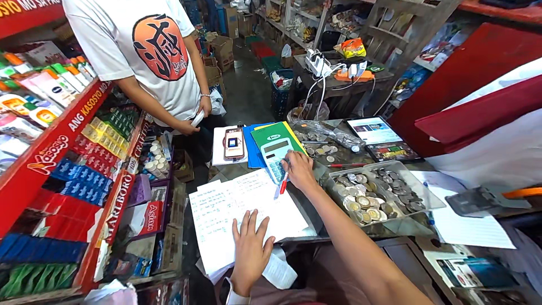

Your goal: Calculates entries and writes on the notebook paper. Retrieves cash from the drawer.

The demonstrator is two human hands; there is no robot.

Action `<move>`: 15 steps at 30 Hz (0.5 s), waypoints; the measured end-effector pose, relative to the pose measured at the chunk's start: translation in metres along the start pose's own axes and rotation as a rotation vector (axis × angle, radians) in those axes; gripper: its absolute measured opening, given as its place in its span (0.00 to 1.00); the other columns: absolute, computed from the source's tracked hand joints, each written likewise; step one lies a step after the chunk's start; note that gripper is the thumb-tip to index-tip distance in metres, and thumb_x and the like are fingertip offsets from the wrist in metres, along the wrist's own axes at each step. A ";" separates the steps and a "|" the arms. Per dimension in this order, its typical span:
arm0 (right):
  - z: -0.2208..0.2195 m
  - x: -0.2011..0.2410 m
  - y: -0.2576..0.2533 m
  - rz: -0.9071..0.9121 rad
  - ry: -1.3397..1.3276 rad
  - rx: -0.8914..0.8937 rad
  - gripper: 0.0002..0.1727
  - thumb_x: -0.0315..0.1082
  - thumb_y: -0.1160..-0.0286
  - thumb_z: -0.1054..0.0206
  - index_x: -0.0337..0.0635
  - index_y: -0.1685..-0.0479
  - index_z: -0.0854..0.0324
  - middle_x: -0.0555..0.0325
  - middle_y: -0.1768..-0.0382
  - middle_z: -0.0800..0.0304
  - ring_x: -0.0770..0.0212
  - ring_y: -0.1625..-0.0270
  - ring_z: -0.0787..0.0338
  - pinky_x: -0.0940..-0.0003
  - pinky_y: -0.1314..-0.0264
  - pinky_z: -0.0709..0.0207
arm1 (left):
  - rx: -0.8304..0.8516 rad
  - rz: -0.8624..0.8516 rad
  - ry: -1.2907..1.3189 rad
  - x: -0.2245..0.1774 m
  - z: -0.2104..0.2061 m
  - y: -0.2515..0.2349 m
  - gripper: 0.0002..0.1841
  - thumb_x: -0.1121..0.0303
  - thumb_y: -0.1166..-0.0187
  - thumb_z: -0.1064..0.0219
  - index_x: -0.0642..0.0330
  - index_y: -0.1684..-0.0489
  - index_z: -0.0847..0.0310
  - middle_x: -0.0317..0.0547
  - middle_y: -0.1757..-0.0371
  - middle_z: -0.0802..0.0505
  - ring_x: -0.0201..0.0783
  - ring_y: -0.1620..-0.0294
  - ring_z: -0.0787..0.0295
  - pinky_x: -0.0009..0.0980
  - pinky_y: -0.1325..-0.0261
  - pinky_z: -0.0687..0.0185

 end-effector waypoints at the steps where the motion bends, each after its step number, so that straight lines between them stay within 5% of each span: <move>1: 0.001 0.000 0.001 0.002 -0.020 0.000 0.24 0.47 0.08 0.47 0.37 0.33 0.18 0.41 0.23 0.20 0.38 0.15 0.30 0.34 0.15 0.47 | 0.000 -0.002 0.001 0.000 0.000 0.000 0.25 0.46 0.18 0.42 0.43 0.27 0.15 0.53 0.17 0.21 0.65 0.14 0.33 0.79 0.19 0.58; 8: -0.004 0.030 0.062 0.296 -0.130 -0.168 0.14 0.32 0.18 0.44 0.32 0.51 0.15 0.37 0.36 0.11 0.33 0.25 0.18 0.35 0.21 0.32 | 0.018 0.003 0.000 -0.001 0.000 -0.001 0.25 0.47 0.18 0.42 0.42 0.25 0.16 0.52 0.16 0.22 0.64 0.12 0.35 0.79 0.18 0.58; 15: -0.006 0.027 0.078 0.260 -0.124 -0.218 0.17 0.37 0.16 0.41 0.31 0.52 0.14 0.32 0.33 0.14 0.29 0.24 0.20 0.36 0.21 0.31 | 0.020 0.000 0.023 -0.002 0.001 -0.001 0.25 0.48 0.17 0.41 0.43 0.25 0.17 0.53 0.17 0.22 0.65 0.13 0.35 0.79 0.18 0.59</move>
Point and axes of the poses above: each hand's wrist, its own y-axis away from the middle knuckle, its own z-axis out of the back of the hand, x = y × z, the point moved 10 cm from there along -y, towards the middle knuckle
